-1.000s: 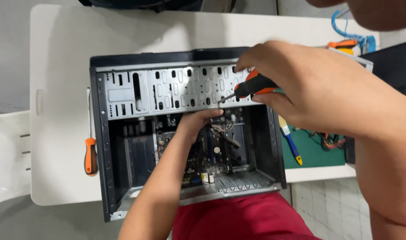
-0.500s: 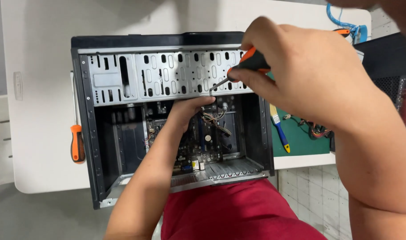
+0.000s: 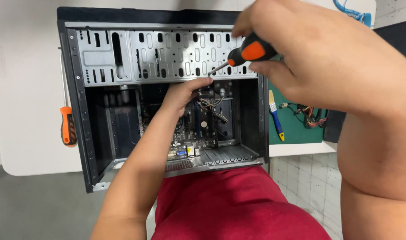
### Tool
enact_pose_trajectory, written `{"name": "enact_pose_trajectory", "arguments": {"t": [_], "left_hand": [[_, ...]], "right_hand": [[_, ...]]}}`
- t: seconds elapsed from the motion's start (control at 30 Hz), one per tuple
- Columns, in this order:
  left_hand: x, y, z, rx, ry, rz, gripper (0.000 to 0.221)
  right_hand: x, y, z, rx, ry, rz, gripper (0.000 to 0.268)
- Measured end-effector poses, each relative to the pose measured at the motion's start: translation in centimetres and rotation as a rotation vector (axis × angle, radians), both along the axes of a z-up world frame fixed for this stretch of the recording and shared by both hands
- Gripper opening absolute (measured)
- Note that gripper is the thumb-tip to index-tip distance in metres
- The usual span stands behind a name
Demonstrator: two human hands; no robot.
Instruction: Installing a power supply unit and managing screws inside a computer case.
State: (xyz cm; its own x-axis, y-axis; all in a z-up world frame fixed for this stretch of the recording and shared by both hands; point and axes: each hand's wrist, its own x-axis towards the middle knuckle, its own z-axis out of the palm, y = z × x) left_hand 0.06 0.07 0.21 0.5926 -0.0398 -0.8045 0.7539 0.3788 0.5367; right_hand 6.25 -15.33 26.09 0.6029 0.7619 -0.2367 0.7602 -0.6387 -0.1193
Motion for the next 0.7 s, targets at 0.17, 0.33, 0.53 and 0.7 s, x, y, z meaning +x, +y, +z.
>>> {"name": "enact_pose_trajectory", "arguments": {"t": [0.17,0.33,0.53,0.7], "left_hand": [[-0.3,0.0,0.9,0.062,0.090,0.000,0.069],[-0.3,0.2,1.5,0.020,0.083,0.050,0.060],[-0.4,0.1,0.5,0.023,0.058,0.053,0.082],[-0.1,0.2,0.8,0.024,0.071,0.039,0.071]], "right_hand": [[-0.4,-0.7,-0.9,-0.148,-0.343,-0.016,0.041],[-0.6,0.7,0.1,-0.086,0.010,-0.056,0.033],[-1.2,1.5,1.3,-0.085,-0.023,-0.003,0.057],[-1.2,2.0,0.3,-0.149,-0.012,-0.052,0.035]]}}
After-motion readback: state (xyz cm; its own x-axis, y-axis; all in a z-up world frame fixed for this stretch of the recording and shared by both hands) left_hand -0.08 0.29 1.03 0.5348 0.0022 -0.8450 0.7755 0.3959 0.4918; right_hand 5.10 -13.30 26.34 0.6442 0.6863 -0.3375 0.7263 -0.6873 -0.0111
